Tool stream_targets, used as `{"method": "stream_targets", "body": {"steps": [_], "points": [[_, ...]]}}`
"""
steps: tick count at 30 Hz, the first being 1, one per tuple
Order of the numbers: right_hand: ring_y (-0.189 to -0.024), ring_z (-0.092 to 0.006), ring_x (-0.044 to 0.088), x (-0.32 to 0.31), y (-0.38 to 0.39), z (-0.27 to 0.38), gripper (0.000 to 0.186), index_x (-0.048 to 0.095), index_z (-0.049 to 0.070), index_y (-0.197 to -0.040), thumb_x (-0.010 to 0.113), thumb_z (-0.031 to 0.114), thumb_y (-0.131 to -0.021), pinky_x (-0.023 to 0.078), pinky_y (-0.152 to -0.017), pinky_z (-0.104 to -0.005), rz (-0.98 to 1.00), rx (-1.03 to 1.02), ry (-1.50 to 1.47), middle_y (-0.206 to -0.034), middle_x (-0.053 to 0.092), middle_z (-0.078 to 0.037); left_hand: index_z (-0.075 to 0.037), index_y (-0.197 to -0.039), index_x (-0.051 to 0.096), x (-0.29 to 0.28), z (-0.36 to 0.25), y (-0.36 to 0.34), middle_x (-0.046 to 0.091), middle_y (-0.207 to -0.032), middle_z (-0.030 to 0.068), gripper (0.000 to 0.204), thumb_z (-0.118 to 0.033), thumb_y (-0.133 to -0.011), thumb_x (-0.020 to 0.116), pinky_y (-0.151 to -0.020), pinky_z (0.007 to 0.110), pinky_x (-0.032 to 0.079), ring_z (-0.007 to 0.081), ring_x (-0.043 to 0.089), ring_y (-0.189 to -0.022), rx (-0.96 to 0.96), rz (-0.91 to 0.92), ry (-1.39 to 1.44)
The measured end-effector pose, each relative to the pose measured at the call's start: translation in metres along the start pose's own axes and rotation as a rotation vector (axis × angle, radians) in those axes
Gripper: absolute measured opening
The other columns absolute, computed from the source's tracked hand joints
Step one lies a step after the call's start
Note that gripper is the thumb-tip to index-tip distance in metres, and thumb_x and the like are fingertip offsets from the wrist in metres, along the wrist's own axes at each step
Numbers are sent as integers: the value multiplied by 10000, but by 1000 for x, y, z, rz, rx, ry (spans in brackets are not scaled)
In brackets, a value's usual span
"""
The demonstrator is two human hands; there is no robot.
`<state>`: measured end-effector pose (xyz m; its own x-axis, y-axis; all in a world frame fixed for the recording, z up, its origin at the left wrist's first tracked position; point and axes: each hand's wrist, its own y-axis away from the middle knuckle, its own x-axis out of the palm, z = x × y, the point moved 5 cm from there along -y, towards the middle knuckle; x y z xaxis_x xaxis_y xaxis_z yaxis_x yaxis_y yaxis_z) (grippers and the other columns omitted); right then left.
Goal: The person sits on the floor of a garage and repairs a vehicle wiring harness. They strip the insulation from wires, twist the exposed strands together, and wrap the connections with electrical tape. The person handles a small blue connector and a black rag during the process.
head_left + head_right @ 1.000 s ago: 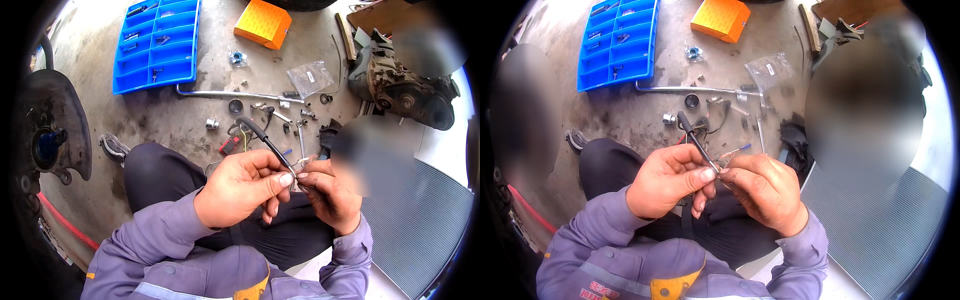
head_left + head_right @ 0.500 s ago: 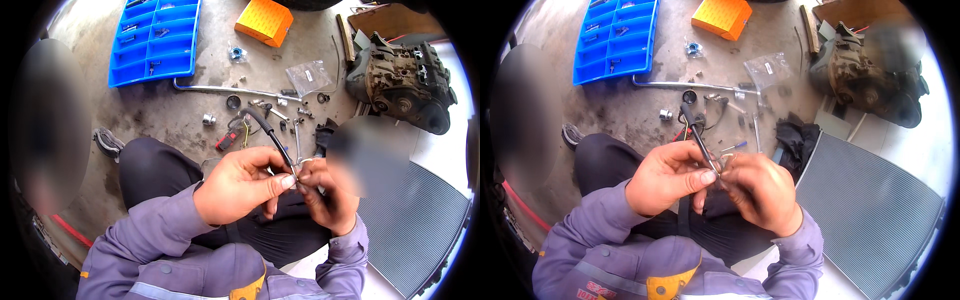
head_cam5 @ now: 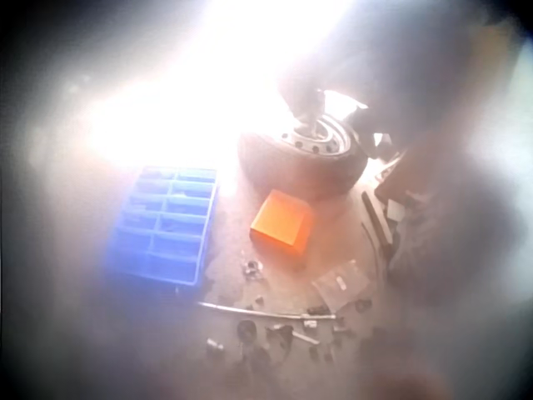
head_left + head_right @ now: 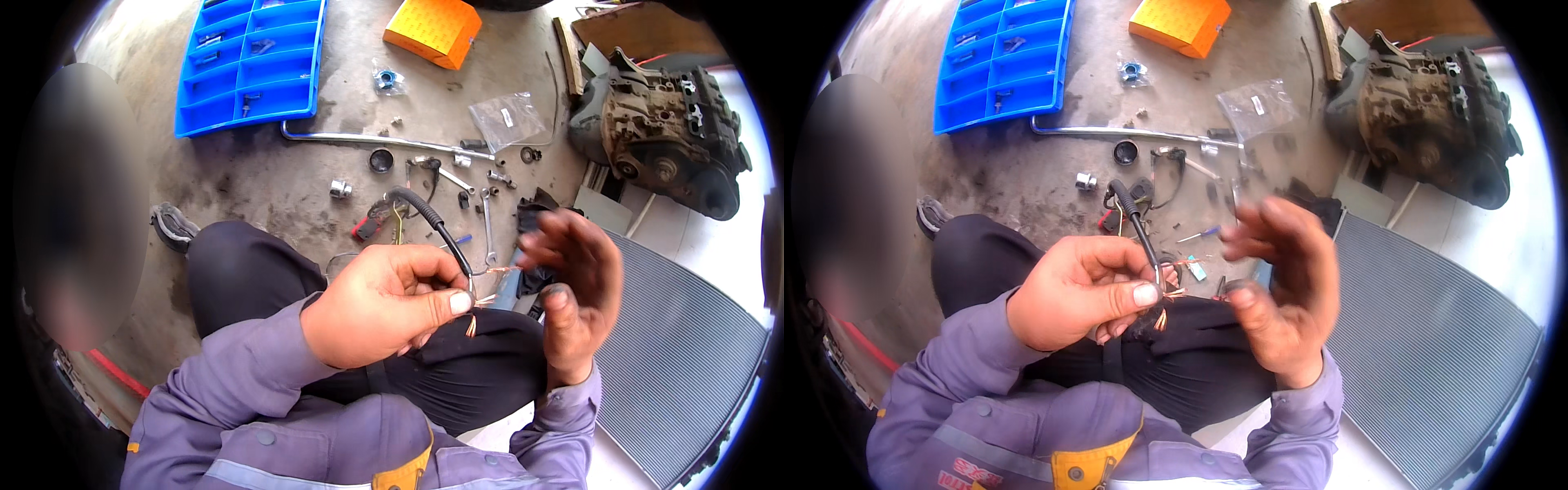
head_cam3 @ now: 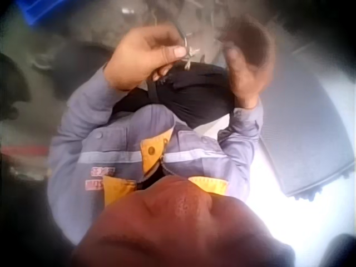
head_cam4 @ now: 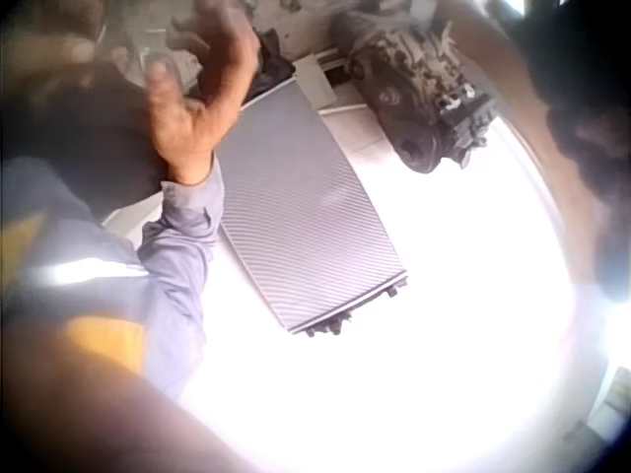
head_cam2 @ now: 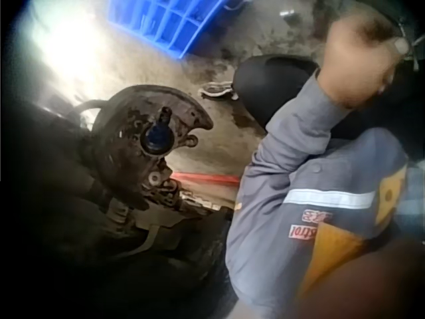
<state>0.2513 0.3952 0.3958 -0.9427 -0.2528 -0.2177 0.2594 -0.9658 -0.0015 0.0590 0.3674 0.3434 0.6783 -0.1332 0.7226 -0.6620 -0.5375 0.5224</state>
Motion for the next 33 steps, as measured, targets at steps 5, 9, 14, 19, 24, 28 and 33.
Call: {"method": "stream_targets", "body": {"steps": [5, 9, 14, 19, 24, 28, 33], "points": [[-991, -183, 682, 21, -8, -6, 434, 626, 3, -1210, 787, 7, -807, 553, -823, -321, 207, 339, 48, -1046, 686, -87, 19, -1028, 634, 2, 5, -2, 680, -829, 68, 172, -142, -973, 659, -504, 193, 412, 46, 529, -582, 48, 28, -86], [-896, -234, 675, 14, -16, 4, 357, 673, 32, -1106, 762, -39, -768, 541, -742, -338, 371, -86, 279, -1006, 676, -106, 16, -1024, 623, 4, 7, -2, 677, -843, 90, 141, -108, -966, 655, -478, 206, 399, 70, 539, -581, -67, 116, 64], [-901, -313, 638, 19, -23, 22, 378, 690, 67, -1059, 731, -67, -708, 526, -766, -373, -7, -463, 750, -1095, 644, -122, 19, -1031, 605, 8, 4, 6, 647, -856, 138, 90, -49, -973, 614, -439, 230, 405, 129, 562, -574, -13, 111, 278], [-924, -216, 610, 23, 15, 47, 326, 693, 180, -1057, 779, 147, -744, 566, -726, -379, 88, -793, 938, -1019, 594, -15, 12, -1043, 603, 16, 4, 7, 635, -852, 145, 83, -48, -986, 593, -421, 248, 416, 148, 579, -583, -53, 80, 360], [-890, -206, 619, 26, 17, 49, 296, 738, 77, -976, 797, 162, -699, 552, -672, -348, 164, -791, 1026, -990, 661, -44, -1, -1044, 582, 16, 7, 4, 650, -836, 81, 184, -162, -983, 647, -461, 226, 459, 86, 579, -603, -29, 113, 341], [-676, -225, 612, 29, 4, 43, 284, 697, 29, -928, 808, 126, -685, 512, -577, -347, 168, -608, 846, -878, 646, -76, 17, -1053, 600, 18, 12, 1, 643, -874, 109, 109, -67, -985, 616, -543, 252, 510, 130, 619, -658, 110, 29, 243], [-635, -172, 603, 18, 3, -4, 166, 619, -35, -850, 659, 126, -862, 481, -547, -309, 140, 547, -64, -797, 624, -88, 42, -1084, 631, 11, -3, 0, 644, -1003, 108, 136, -5, -957, 643, -688, 266, 517, 146, 644, -787, 672, -71, -516]]}}
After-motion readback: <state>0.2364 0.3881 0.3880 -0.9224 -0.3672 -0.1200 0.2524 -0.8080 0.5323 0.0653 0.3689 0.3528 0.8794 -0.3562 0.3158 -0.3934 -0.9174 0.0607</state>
